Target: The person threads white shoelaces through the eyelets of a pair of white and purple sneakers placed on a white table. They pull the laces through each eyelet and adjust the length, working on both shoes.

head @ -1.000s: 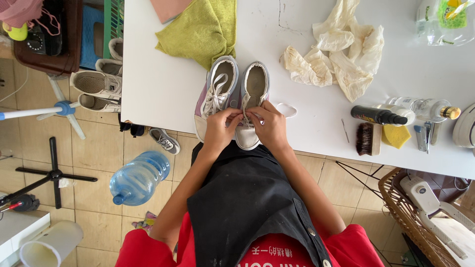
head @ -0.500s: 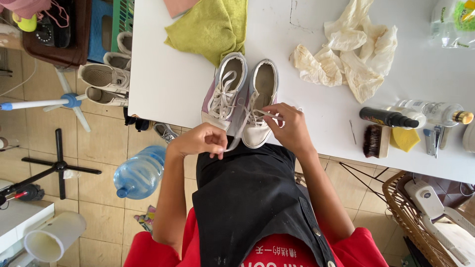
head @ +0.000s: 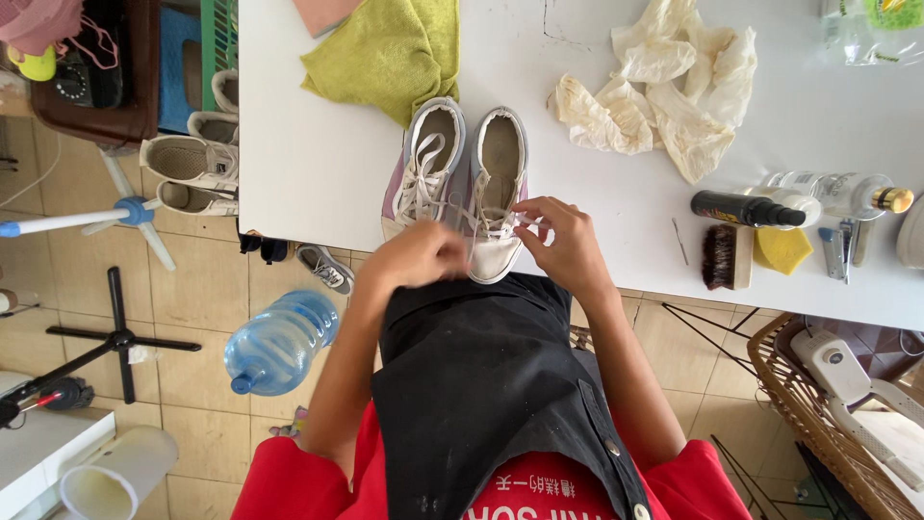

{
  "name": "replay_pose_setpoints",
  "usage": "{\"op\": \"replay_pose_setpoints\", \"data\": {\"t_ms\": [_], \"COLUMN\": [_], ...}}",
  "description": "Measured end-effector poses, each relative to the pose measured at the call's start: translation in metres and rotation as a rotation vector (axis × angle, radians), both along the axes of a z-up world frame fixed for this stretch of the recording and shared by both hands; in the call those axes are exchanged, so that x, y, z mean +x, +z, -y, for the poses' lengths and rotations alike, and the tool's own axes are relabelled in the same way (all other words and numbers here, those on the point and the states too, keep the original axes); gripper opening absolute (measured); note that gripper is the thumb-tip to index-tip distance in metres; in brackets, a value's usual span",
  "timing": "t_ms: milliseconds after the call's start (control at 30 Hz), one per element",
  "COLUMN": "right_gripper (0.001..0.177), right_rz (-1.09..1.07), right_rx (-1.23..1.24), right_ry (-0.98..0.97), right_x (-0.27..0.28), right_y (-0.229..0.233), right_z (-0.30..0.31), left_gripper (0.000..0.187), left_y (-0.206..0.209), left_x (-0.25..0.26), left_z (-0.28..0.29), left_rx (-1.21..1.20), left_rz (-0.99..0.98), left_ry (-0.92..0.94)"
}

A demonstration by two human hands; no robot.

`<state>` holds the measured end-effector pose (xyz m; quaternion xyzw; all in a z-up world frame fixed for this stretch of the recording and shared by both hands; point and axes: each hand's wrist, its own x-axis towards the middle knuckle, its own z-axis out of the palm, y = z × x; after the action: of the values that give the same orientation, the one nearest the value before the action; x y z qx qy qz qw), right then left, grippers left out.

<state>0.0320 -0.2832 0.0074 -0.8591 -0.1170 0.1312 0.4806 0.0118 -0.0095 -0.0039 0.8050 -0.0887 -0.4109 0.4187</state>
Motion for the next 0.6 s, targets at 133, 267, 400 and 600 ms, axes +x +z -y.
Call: {"op": "replay_pose_setpoints", "data": {"t_ms": [133, 267, 400, 600], "right_gripper": [0.036, 0.035, 0.029, 0.017], "right_rz": [-0.013, -0.007, 0.048, 0.107], "right_rx": [-0.004, 0.038, 0.073, 0.077], "right_ry": [0.033, 0.015, 0.034, -0.025], "right_x": [0.002, 0.002, 0.000, -0.005], "right_y": [0.002, 0.002, 0.007, -0.006], "right_z": [0.006, 0.002, -0.003, -0.010], "left_gripper": [0.009, 0.031, 0.041, 0.010], "left_y": [0.013, 0.022, -0.011, -0.045], "left_x": [-0.005, 0.006, 0.009, 0.004], "left_z": [-0.031, -0.021, 0.020, 0.032], "left_rx": [-0.006, 0.163, 0.075, 0.080], "left_rz": [-0.507, -0.107, 0.276, 0.407], "left_ry": [-0.234, 0.043, 0.278, 0.359]}}
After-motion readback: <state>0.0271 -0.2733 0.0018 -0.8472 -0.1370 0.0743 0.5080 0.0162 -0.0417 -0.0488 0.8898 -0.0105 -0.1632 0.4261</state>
